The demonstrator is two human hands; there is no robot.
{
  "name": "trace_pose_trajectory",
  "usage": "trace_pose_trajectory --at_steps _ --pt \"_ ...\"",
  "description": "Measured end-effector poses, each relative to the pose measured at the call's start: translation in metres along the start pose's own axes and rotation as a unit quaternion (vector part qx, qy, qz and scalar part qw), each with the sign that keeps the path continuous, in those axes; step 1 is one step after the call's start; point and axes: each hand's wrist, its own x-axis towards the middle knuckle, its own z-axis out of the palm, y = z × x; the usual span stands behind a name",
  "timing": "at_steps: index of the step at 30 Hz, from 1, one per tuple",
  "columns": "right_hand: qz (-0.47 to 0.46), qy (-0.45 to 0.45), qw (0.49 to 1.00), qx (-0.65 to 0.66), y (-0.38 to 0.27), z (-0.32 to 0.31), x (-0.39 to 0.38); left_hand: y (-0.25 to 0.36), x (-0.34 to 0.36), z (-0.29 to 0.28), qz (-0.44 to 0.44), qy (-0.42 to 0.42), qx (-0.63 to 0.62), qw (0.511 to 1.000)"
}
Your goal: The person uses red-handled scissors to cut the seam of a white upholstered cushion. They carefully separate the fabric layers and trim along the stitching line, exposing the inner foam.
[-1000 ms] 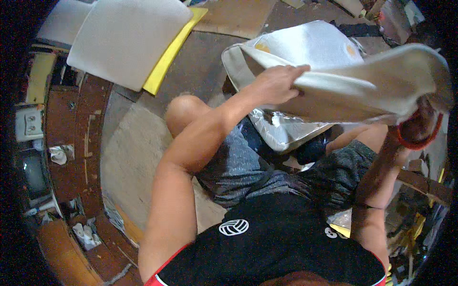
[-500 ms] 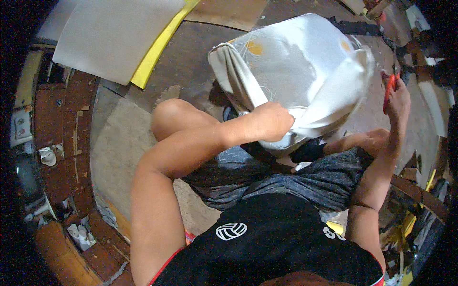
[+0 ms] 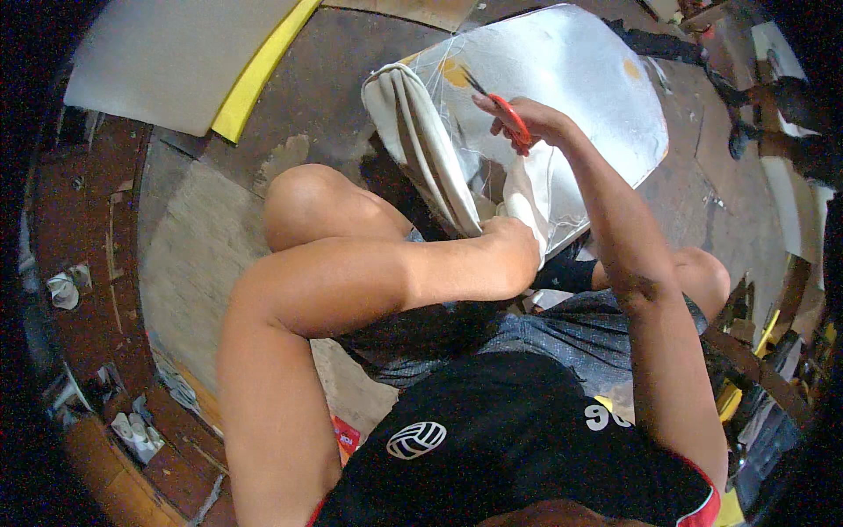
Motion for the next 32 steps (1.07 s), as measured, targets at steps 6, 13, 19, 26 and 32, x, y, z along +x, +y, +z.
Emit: trace_pose_trajectory --at_steps 6,13,19,26,32 --pt "0.035 -0.092 0.995 -0.018 -0.001 0.017 0.057 -0.004 -0.007 -0.009 0.023 -0.057 -0.066 0.996" --pt "-0.058 -0.049 0.997 -0.032 -0.032 0.032 0.072 -0.008 -0.016 -0.013 0.070 -0.060 -0.040 0.995" --pt "-0.032 -0.017 0.992 -0.124 -0.043 0.028 0.076 -0.011 -0.035 -0.023 0.110 -0.043 -0.017 0.993" --pt "-0.071 -0.043 0.997 0.002 -0.037 0.033 0.073 -0.011 -0.040 -0.024 0.122 -0.029 -0.039 0.991" --pt "-0.082 -0.042 0.986 -0.136 -0.044 0.030 0.081 -0.009 -0.039 -0.021 0.119 -0.028 -0.068 0.990"
